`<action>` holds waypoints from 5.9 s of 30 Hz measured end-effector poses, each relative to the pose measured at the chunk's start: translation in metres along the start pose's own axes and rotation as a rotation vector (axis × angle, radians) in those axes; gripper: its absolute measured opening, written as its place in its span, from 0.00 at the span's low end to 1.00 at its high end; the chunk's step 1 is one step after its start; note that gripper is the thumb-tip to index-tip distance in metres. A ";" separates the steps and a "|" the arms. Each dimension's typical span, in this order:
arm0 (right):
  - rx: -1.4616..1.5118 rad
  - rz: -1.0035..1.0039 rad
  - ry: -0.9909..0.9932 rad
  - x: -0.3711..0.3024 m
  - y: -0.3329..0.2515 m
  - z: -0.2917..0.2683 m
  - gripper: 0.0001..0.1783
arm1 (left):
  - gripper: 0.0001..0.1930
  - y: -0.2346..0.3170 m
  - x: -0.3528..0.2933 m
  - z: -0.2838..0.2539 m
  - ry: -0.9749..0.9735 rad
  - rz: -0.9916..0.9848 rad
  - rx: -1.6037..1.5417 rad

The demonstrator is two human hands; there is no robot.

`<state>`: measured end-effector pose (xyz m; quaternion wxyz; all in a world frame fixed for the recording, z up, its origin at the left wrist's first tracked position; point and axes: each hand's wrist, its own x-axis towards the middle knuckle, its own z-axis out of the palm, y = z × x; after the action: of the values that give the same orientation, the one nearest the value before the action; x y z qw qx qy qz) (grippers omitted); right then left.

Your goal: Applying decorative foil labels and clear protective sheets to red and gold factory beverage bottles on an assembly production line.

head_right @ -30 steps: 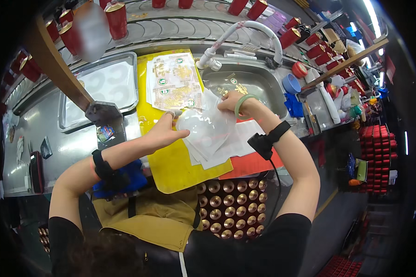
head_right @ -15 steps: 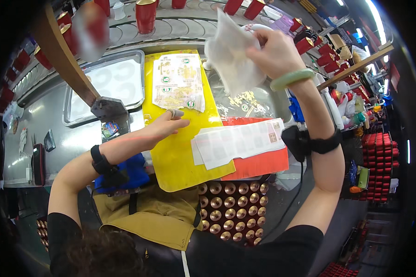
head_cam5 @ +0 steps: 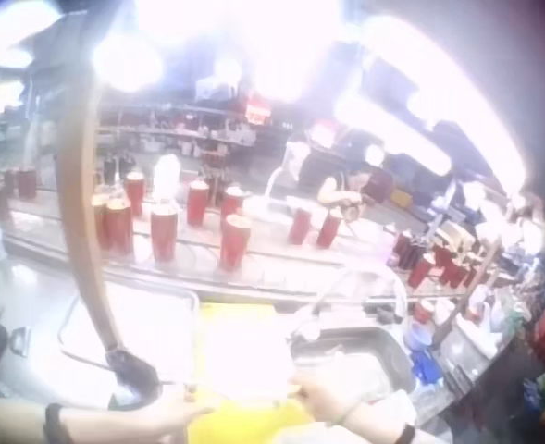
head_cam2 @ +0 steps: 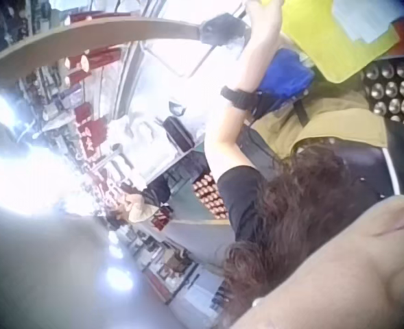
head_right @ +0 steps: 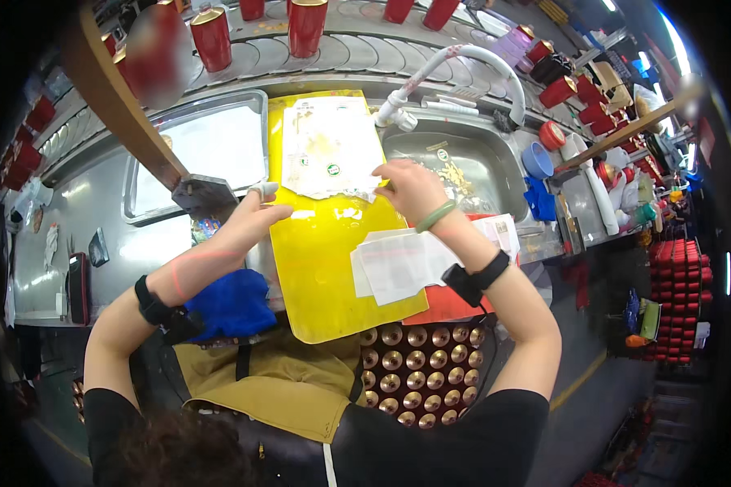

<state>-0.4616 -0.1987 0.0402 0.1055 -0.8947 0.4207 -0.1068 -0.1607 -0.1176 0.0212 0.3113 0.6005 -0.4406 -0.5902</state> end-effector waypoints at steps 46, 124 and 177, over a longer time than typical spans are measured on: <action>-0.354 0.686 -1.012 -0.090 0.449 0.106 0.18 | 0.24 -0.071 -0.115 -0.047 0.384 0.355 0.674; -0.303 0.904 -0.740 -0.017 0.248 -0.106 0.35 | 0.16 -0.064 -0.116 -0.044 0.406 0.442 0.603; 0.069 0.560 0.178 0.028 0.109 0.010 0.19 | 0.17 -0.070 -0.117 -0.045 0.424 0.565 0.683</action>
<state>-0.5212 -0.2877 0.0028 0.1237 -0.7269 0.6549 -0.1659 -0.0952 0.0095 0.0145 0.3274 0.6321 -0.6816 -0.1694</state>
